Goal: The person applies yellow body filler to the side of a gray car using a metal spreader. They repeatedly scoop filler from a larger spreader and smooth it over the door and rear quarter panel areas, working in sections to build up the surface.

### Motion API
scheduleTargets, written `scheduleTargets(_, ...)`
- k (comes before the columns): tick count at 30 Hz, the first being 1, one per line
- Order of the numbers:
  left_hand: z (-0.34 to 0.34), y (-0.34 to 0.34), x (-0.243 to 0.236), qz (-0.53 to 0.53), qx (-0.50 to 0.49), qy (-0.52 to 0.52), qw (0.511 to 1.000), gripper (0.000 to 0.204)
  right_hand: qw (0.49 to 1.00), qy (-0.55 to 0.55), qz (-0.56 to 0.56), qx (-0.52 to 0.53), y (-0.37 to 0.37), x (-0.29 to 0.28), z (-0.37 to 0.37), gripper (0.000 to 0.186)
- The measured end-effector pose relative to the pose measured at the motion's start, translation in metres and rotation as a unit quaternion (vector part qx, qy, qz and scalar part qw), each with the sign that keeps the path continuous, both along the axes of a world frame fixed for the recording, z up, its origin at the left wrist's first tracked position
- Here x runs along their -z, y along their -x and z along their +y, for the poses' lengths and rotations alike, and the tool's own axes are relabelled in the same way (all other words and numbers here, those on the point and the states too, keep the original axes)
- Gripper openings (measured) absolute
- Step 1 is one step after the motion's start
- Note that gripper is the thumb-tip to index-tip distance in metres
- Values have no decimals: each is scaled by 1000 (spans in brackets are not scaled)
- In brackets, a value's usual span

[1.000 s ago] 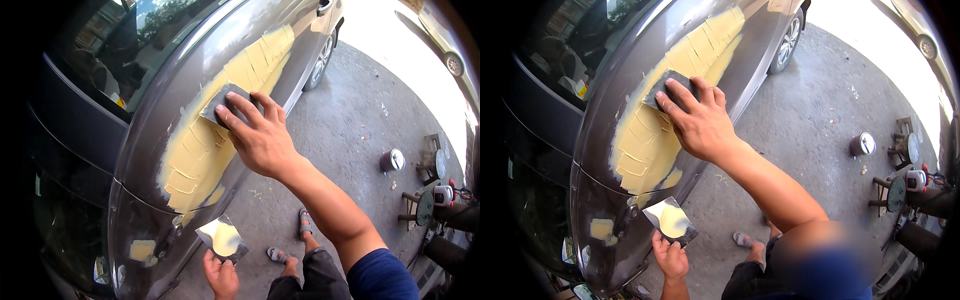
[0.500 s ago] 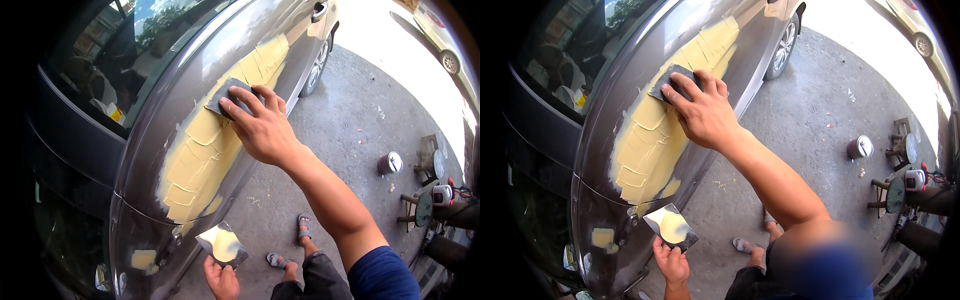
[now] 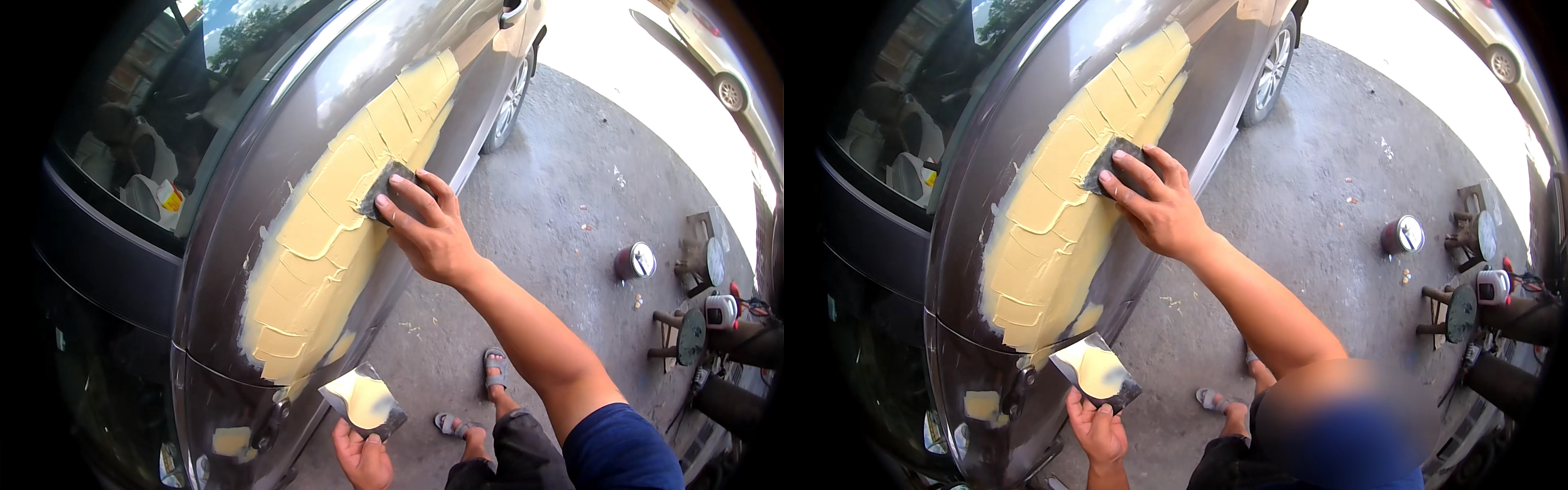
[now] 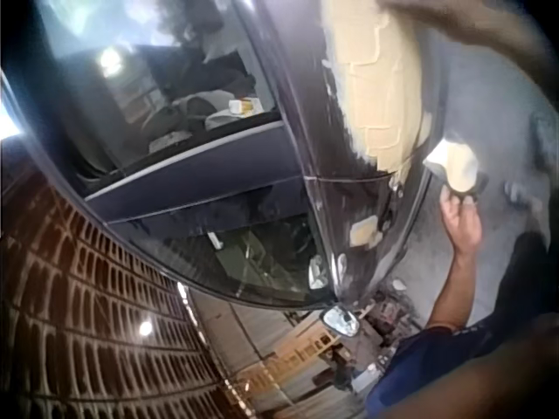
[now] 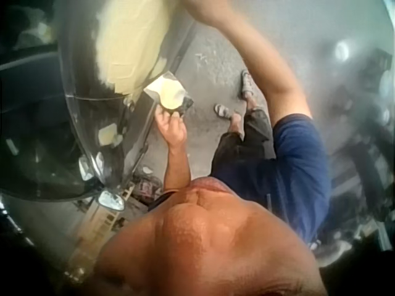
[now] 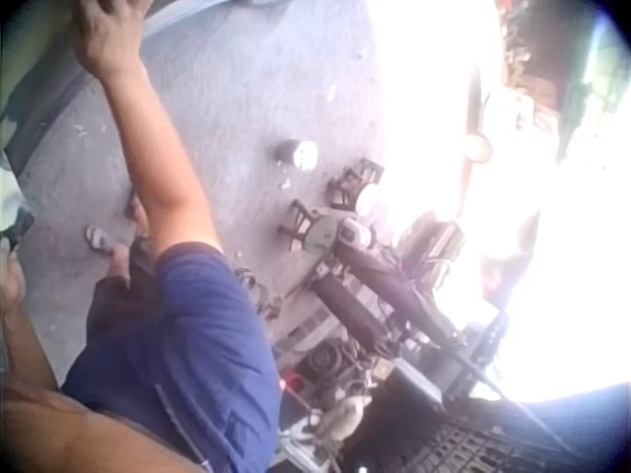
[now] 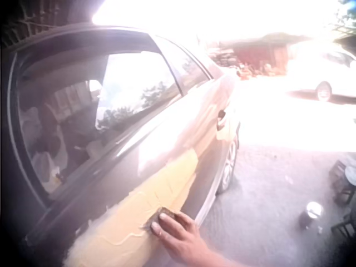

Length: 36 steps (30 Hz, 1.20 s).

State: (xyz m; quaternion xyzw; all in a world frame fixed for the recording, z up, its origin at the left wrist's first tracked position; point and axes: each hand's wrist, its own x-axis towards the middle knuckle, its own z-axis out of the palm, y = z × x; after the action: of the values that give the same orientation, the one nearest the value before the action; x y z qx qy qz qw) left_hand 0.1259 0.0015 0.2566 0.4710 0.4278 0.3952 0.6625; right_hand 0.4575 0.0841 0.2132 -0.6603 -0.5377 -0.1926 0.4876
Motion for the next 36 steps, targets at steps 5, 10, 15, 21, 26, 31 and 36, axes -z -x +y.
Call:
scheduleTargets(5, 6, -6, 0, 10, -3, -6, 1000, 61, 1000, -25, 6, 8, 2, 22, -11, 54)
scheduleTargets(10, 10, -16, -3, 20, -3, -3, 1000, 61, 1000, -17, 8, 21, -26, -8, 1, 54)
scheduleTargets(15, 12, -13, -2, 15, 21, -10, 1000, 62, 1000, -6, 25, -7, -23, 22, -7, 56)
scheduleTargets(21, 11, -32, -12, 6, -2, -29, 1000, 65, 998, -37, 33, -41, 45, 22, 1, 55)
scheduleTargets(26, 11, -16, -20, -14, -15, -83, 996, 67, 998, -26, 63, -14, 66, 43, -11, 55)
scheduleTargets(31, 6, -11, -28, -24, -33, -92, 995, 70, 996, -40, 51, -54, 110, 26, -7, 52)
scheduleTargets(36, 5, 4, -45, -67, -13, -89, 994, 70, 985, 19, 139, -101, 132, 45, -47, 49)
